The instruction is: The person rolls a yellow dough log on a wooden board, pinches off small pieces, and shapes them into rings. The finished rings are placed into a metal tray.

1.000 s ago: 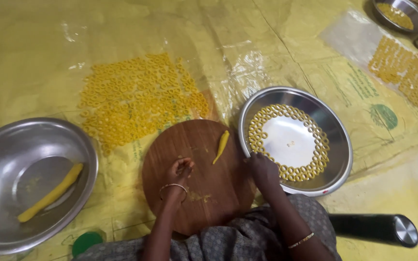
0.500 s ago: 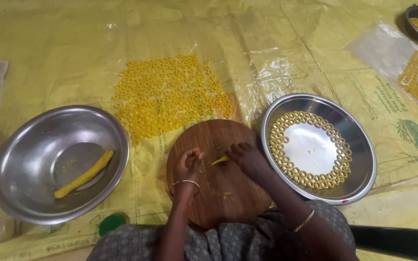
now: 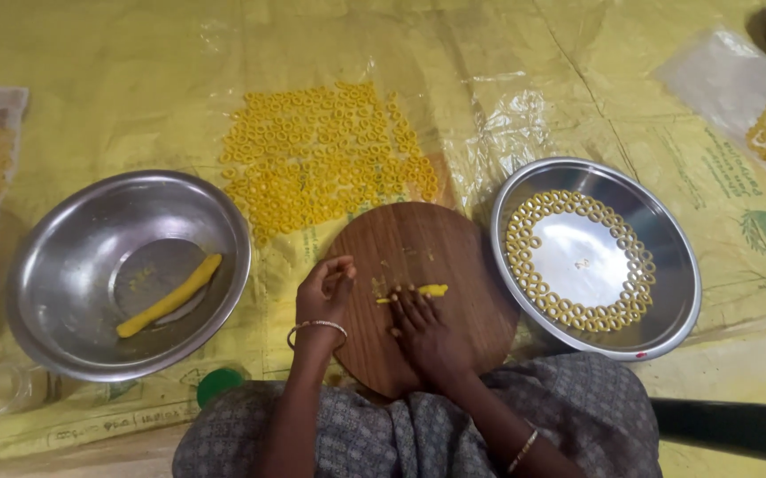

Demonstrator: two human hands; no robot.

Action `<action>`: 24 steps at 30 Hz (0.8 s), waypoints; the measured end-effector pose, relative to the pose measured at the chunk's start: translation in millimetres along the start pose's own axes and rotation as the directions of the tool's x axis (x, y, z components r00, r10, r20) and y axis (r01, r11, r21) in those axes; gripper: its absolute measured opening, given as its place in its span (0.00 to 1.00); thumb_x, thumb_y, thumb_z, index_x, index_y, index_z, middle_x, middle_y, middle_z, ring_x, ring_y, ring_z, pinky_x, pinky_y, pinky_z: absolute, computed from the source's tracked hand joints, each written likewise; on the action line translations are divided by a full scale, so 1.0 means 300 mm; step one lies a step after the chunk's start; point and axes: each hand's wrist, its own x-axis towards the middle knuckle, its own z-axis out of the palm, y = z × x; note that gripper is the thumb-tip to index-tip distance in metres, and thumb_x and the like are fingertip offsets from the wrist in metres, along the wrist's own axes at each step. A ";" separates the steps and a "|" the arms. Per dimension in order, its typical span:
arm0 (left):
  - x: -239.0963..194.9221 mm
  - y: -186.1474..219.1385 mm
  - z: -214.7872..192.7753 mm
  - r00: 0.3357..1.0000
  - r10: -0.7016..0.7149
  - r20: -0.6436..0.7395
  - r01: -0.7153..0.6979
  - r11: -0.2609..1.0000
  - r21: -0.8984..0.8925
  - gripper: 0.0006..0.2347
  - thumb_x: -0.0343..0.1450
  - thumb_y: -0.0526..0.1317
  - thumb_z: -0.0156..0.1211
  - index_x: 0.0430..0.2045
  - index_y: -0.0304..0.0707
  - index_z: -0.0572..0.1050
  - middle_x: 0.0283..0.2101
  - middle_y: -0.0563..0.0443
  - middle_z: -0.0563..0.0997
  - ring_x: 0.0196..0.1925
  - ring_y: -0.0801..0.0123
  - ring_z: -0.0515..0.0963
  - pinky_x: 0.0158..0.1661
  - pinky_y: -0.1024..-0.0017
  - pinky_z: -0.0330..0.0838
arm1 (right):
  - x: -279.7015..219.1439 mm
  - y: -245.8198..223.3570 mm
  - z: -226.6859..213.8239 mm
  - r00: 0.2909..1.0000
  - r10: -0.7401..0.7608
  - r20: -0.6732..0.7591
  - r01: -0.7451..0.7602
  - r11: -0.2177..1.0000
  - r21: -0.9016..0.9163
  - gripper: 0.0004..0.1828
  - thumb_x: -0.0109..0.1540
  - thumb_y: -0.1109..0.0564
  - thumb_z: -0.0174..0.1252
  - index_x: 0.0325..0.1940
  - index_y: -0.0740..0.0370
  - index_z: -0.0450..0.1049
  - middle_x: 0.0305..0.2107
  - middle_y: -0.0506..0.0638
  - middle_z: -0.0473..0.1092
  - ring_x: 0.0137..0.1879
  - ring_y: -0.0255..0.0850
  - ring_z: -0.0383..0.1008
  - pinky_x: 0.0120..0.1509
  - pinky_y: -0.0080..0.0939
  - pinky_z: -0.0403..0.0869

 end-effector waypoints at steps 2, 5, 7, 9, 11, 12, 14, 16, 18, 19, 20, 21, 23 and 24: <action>0.027 -0.030 0.007 1.000 0.026 0.017 -0.024 0.994 -0.105 0.15 0.71 0.45 0.65 0.48 0.38 0.80 0.45 0.49 0.85 0.45 0.68 0.84 0.49 0.65 0.78 | 0.046 0.024 0.034 1.000 0.005 0.024 -0.004 0.998 -0.068 0.33 0.71 0.46 0.43 0.76 0.68 0.55 0.73 0.59 0.54 0.79 0.53 0.49 0.80 0.57 0.46; 0.048 -0.060 0.003 1.000 0.007 0.002 -0.007 0.995 -0.102 0.15 0.71 0.46 0.63 0.48 0.38 0.80 0.44 0.48 0.86 0.45 0.67 0.85 0.50 0.65 0.78 | 0.151 0.074 0.062 1.000 0.026 -0.003 -0.026 0.998 -0.049 0.32 0.71 0.45 0.41 0.77 0.62 0.54 0.74 0.56 0.54 0.79 0.52 0.50 0.82 0.57 0.45; 0.057 -0.071 -0.003 0.999 -0.034 -0.001 0.034 0.998 -0.052 0.15 0.72 0.46 0.63 0.48 0.38 0.80 0.45 0.49 0.85 0.46 0.67 0.86 0.49 0.65 0.78 | 0.225 0.103 0.059 1.000 0.028 0.012 -0.028 0.999 -0.027 0.33 0.71 0.44 0.41 0.77 0.61 0.53 0.74 0.56 0.52 0.79 0.52 0.48 0.82 0.57 0.44; 0.066 -0.082 -0.001 0.996 -0.091 0.017 0.091 0.996 -0.008 0.15 0.72 0.47 0.62 0.48 0.39 0.79 0.46 0.50 0.84 0.46 0.67 0.86 0.49 0.65 0.78 | 0.270 0.123 0.043 0.996 0.015 0.084 -0.012 0.999 -0.037 0.34 0.70 0.43 0.41 0.77 0.63 0.51 0.74 0.57 0.50 0.79 0.54 0.45 0.80 0.59 0.43; 0.065 -0.089 0.006 0.993 -0.115 0.025 0.114 0.993 0.006 0.15 0.72 0.47 0.62 0.49 0.40 0.79 0.46 0.50 0.84 0.47 0.68 0.85 0.50 0.65 0.78 | 0.270 0.107 0.023 0.996 0.026 0.090 -0.020 0.998 -0.059 0.35 0.70 0.43 0.42 0.78 0.63 0.50 0.75 0.57 0.48 0.80 0.53 0.43 0.81 0.58 0.42; 0.065 -0.090 0.010 0.992 -0.125 0.030 0.124 0.992 0.012 0.15 0.72 0.47 0.61 0.49 0.40 0.79 0.46 0.50 0.84 0.47 0.68 0.85 0.50 0.65 0.78 | 0.265 0.100 0.011 0.995 0.032 0.092 -0.026 0.997 -0.071 0.36 0.70 0.43 0.42 0.78 0.63 0.50 0.75 0.56 0.47 0.80 0.53 0.42 0.81 0.58 0.42; 0.066 -0.091 0.018 0.996 -0.084 0.035 0.084 0.996 0.004 0.15 0.72 0.47 0.61 0.48 0.39 0.79 0.46 0.50 0.84 0.46 0.67 0.85 0.49 0.66 0.78 | 0.199 0.067 -0.017 0.997 0.016 0.070 -0.011 0.997 -0.083 0.36 0.70 0.44 0.42 0.78 0.66 0.50 0.75 0.58 0.48 0.80 0.52 0.43 0.81 0.57 0.42; 0.060 -0.100 0.032 0.997 -0.058 0.043 0.058 0.998 -0.001 0.15 0.72 0.47 0.61 0.48 0.39 0.79 0.46 0.50 0.85 0.46 0.67 0.85 0.49 0.66 0.78 | 0.087 0.031 -0.038 0.995 0.032 0.091 -0.025 0.997 -0.077 0.36 0.70 0.44 0.42 0.78 0.65 0.50 0.74 0.57 0.49 0.80 0.50 0.43 0.80 0.56 0.43; 0.061 -0.103 0.049 0.998 -0.038 0.052 0.038 0.999 0.002 0.15 0.72 0.47 0.61 0.48 0.38 0.79 0.45 0.49 0.84 0.46 0.67 0.84 0.49 0.66 0.78 | 0.003 0.011 -0.052 0.986 0.078 0.145 -0.071 0.996 -0.053 0.35 0.69 0.42 0.41 0.77 0.62 0.51 0.74 0.55 0.51 0.81 0.49 0.44 0.80 0.55 0.44; 0.063 -0.103 0.056 0.998 -0.030 0.057 0.029 0.999 0.026 0.15 0.73 0.47 0.61 0.48 0.39 0.79 0.46 0.49 0.84 0.46 0.67 0.84 0.48 0.66 0.78 | -0.010 0.009 -0.052 0.989 0.078 0.128 -0.072 0.996 -0.054 0.35 0.69 0.42 0.41 0.77 0.61 0.51 0.74 0.54 0.51 0.81 0.49 0.44 0.80 0.55 0.44; 0.063 -0.102 0.064 0.998 -0.023 0.062 0.020 0.999 0.049 0.15 0.73 0.47 0.61 0.48 0.39 0.79 0.46 0.50 0.84 0.46 0.68 0.84 0.48 0.66 0.77 | -0.017 0.007 -0.052 0.991 0.078 0.110 -0.072 0.996 -0.056 0.34 0.70 0.42 0.40 0.77 0.61 0.52 0.74 0.54 0.52 0.81 0.48 0.45 0.80 0.55 0.45; 0.068 -0.100 0.068 0.998 -0.013 0.067 0.008 0.997 0.073 0.15 0.73 0.47 0.60 0.49 0.40 0.79 0.47 0.50 0.83 0.46 0.68 0.83 0.48 0.66 0.77 | -0.003 0.012 -0.049 0.993 0.078 0.090 -0.073 0.996 -0.057 0.34 0.70 0.42 0.40 0.77 0.60 0.52 0.74 0.53 0.53 0.81 0.48 0.45 0.80 0.55 0.45; 0.079 -0.098 0.072 0.996 -0.008 0.085 0.004 0.999 0.051 0.15 0.73 0.47 0.60 0.49 0.39 0.79 0.46 0.49 0.84 0.46 0.67 0.84 0.48 0.66 0.78 | 0.058 0.036 -0.040 0.993 0.050 0.109 -0.037 0.992 -0.119 0.34 0.70 0.43 0.38 0.78 0.62 0.50 0.74 0.55 0.52 0.81 0.49 0.44 0.80 0.56 0.45; 0.083 -0.099 0.074 0.996 -0.006 0.094 0.002 0.999 0.040 0.15 0.73 0.47 0.59 0.49 0.39 0.79 0.46 0.48 0.84 0.46 0.66 0.85 0.48 0.66 0.78 | 0.097 0.051 -0.037 0.992 0.036 0.120 -0.018 0.989 -0.150 0.34 0.71 0.44 0.37 0.78 0.63 0.50 0.74 0.55 0.51 0.81 0.50 0.44 0.80 0.57 0.45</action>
